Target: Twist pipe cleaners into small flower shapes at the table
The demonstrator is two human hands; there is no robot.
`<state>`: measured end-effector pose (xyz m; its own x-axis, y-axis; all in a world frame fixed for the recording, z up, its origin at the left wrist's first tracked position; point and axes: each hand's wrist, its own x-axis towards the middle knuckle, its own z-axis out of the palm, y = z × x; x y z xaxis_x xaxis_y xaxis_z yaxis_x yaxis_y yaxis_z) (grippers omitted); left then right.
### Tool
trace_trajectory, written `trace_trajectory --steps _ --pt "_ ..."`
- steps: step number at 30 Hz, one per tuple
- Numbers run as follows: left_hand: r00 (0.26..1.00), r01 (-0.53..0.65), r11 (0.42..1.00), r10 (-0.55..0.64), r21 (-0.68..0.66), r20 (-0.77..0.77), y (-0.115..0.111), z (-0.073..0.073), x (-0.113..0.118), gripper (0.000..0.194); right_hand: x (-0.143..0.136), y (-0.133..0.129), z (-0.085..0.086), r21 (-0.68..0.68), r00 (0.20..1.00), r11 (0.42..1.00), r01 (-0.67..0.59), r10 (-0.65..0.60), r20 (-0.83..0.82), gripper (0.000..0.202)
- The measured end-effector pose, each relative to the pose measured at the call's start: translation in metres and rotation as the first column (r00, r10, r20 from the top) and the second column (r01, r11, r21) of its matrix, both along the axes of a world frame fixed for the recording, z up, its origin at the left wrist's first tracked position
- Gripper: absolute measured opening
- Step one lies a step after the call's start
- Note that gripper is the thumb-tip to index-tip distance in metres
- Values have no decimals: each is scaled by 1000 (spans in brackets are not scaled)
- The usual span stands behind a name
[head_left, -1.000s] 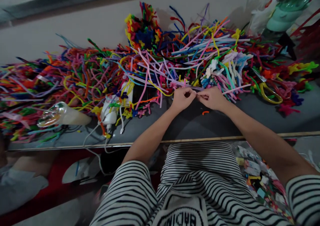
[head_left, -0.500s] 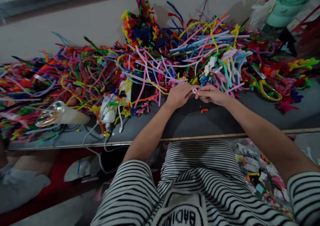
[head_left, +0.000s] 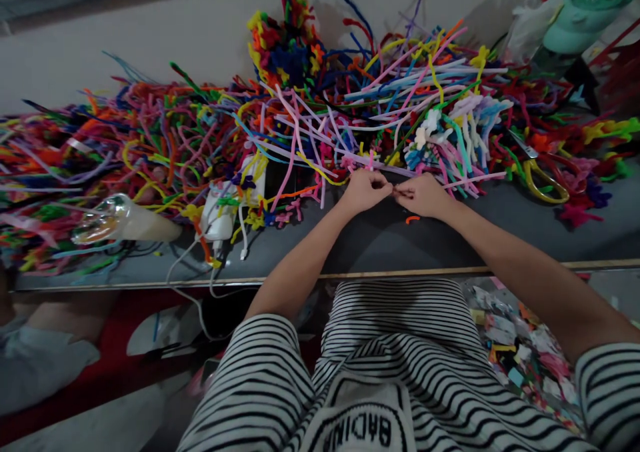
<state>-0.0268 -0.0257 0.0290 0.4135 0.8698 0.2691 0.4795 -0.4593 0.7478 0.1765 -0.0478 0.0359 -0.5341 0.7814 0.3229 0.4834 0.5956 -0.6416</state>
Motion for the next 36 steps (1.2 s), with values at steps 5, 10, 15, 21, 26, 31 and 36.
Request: trace_trajectory --steps 5,10,15,21,26,31,36 --pt "982 27 999 -22 -28 189 7 -3 -1 33 2 3 0 -76 986 992 104 -113 -120 35" --pt "950 140 973 -184 186 251 11 -5 -4 47 12 11 -1 -440 919 888 -134 -55 -390 42" --pt "937 147 952 -221 267 270 9 -2 -2 37 9 13 -5 -571 804 702 -426 3 -595 41" --pt "943 88 980 -139 176 302 -4 8 1 44 11 16 -7 -565 830 707 -426 56 -556 40" --pt "898 -24 996 57 -80 437 -6 -2 14 58 1 3 3 -146 970 989 4 -40 -241 39" --pt "806 -59 940 243 -335 540 -5 -10 26 55 -11 -7 8 92 963 976 198 -176 -206 39" --pt "752 145 875 206 -462 626 -4 -7 24 44 -5 3 -3 -295 890 955 28 -158 -428 41"
